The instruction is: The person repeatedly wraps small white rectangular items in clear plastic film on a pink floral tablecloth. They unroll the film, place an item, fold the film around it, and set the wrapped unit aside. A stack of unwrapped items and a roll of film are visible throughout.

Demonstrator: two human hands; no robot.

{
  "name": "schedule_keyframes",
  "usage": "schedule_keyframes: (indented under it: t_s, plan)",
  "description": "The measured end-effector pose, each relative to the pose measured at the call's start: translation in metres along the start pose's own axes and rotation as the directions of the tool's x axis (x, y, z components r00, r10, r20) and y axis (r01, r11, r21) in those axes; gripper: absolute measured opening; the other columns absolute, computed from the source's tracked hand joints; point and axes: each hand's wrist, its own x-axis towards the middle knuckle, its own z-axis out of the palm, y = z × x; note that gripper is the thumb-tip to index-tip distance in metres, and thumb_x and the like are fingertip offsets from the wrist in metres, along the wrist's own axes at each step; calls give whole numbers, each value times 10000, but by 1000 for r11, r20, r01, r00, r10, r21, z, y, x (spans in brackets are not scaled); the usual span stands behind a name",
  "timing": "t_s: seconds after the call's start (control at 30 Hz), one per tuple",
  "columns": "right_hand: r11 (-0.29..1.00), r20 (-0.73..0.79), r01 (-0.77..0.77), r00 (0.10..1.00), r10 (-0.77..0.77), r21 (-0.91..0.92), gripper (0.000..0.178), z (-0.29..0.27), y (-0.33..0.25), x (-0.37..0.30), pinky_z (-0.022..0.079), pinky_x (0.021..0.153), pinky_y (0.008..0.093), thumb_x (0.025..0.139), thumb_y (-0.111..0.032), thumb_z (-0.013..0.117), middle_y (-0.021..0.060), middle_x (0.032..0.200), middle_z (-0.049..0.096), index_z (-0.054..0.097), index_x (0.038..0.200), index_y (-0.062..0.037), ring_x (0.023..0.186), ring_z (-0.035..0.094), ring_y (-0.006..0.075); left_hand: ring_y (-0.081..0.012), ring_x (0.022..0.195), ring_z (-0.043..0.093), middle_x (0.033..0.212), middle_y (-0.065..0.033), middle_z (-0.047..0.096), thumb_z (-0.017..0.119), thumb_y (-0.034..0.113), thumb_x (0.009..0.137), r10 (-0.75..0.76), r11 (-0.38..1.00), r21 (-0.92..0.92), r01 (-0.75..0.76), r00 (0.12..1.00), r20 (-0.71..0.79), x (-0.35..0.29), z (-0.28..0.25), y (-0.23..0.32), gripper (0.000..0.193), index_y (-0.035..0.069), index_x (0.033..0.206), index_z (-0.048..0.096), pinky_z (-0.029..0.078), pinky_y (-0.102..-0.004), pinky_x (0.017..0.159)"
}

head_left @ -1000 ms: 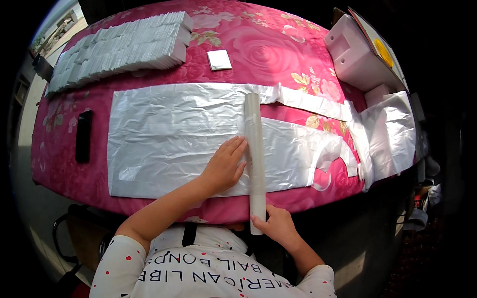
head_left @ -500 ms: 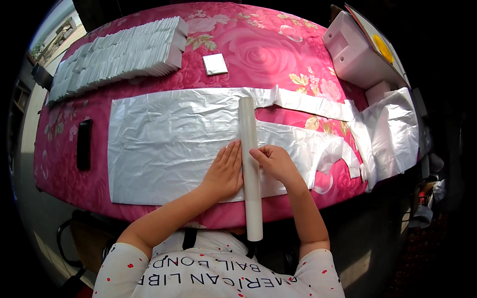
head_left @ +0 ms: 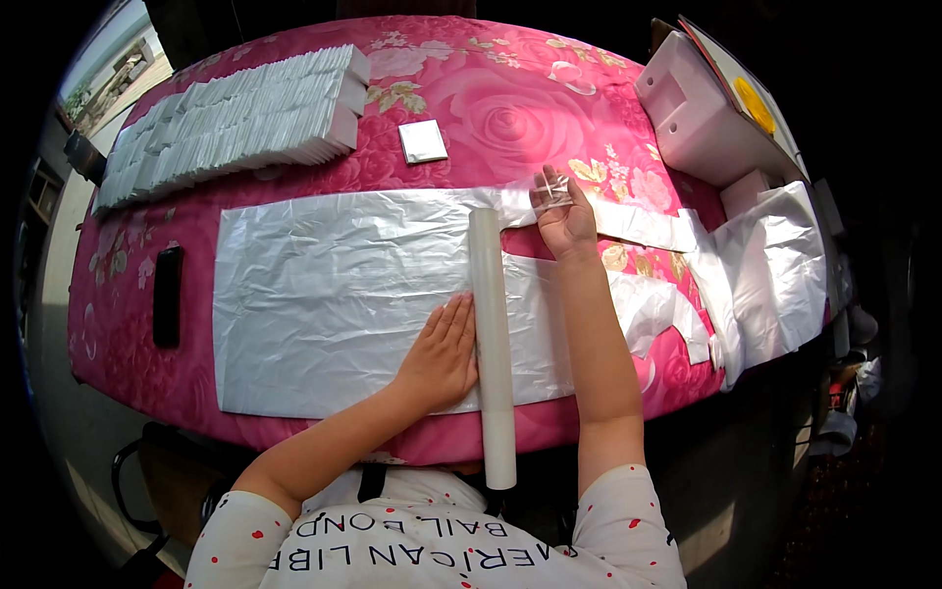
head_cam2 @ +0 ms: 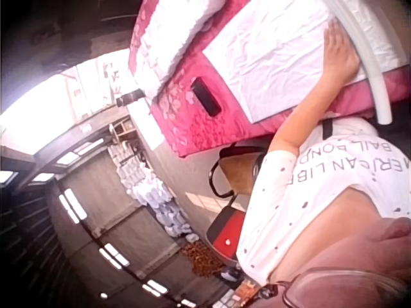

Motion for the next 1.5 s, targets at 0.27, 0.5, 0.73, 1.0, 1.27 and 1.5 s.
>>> schedule_keyframes:
  t_s: [0.27, 0.5, 0.73, 1.0, 1.27, 1.5]
  plan:
    - [914, -298, 404, 869, -394, -31, 379, -32, -165, 5, 434, 930, 454, 963, -242, 285, 140, 1202, 555, 549, 1100, -6, 1124, 518, 288, -346, 1351, 192, 1421, -263, 228, 428, 216, 802, -1, 1000, -28, 1, 1000, -23, -2, 3, 0, 640, -132, 1318, 279, 127, -417, 1112]
    - [773, 138, 499, 863, -487, -392, 399, 98, -130, -64, 367, 993, 369, 983, -250, 260, 140, 1297, 478, 392, 1286, -27, 1200, 446, 247, -350, 1348, 195, 1416, -266, 237, 430, 211, 805, -25, 999, -33, 24, 999, -21, -3, 3, 0, 633, -134, 1314, 282, 130, -418, 1110]
    - [243, 527, 471, 800, 286, -848, 369, 166, 103, -134, 379, 934, 312, 962, -266, 406, 181, 1108, 583, 483, 1202, 4, 1112, 511, 258, -355, 1342, 219, 1413, -267, 248, 414, 253, 843, 3, 996, -89, -12, 995, -95, -2, 4, 0, 632, -133, 1322, 268, 157, -439, 1098]
    - [84, 674, 790, 457, 580, -607, 460, 129, 289, -174, 269, 1052, 433, 877, -224, 508, 245, 1303, 429, 442, 1267, 10, 1290, 284, 406, -350, 1353, 196, 1414, -260, 248, 418, 208, 788, 51, 999, -9, -53, 990, -132, 0, 25, -5, 653, -127, 1328, 267, 135, -440, 1107]
    - [246, 722, 786, 332, 607, -568, 562, 132, 190, -217, 244, 1070, 432, 849, -298, 565, 213, 1373, 356, 411, 1291, 15, 1336, 217, 365, -325, 1357, 177, 1425, -243, 225, 471, 172, 769, -47, 998, -41, 42, 991, -129, -6, 9, -3, 661, -116, 1329, 268, 151, -426, 1106]
    - [-138, 672, 725, 680, 293, -674, 413, 65, 36, -220, 319, 1025, 416, 821, -155, 599, 144, 1304, 471, 522, 1205, -24, 1261, 377, 335, -222, 1040, 522, 1355, -175, 361, 431, 172, 873, -350, 177, -971, 161, 932, 92, 27, -21, -37, 550, -81, 1333, 269, 431, -314, 858]
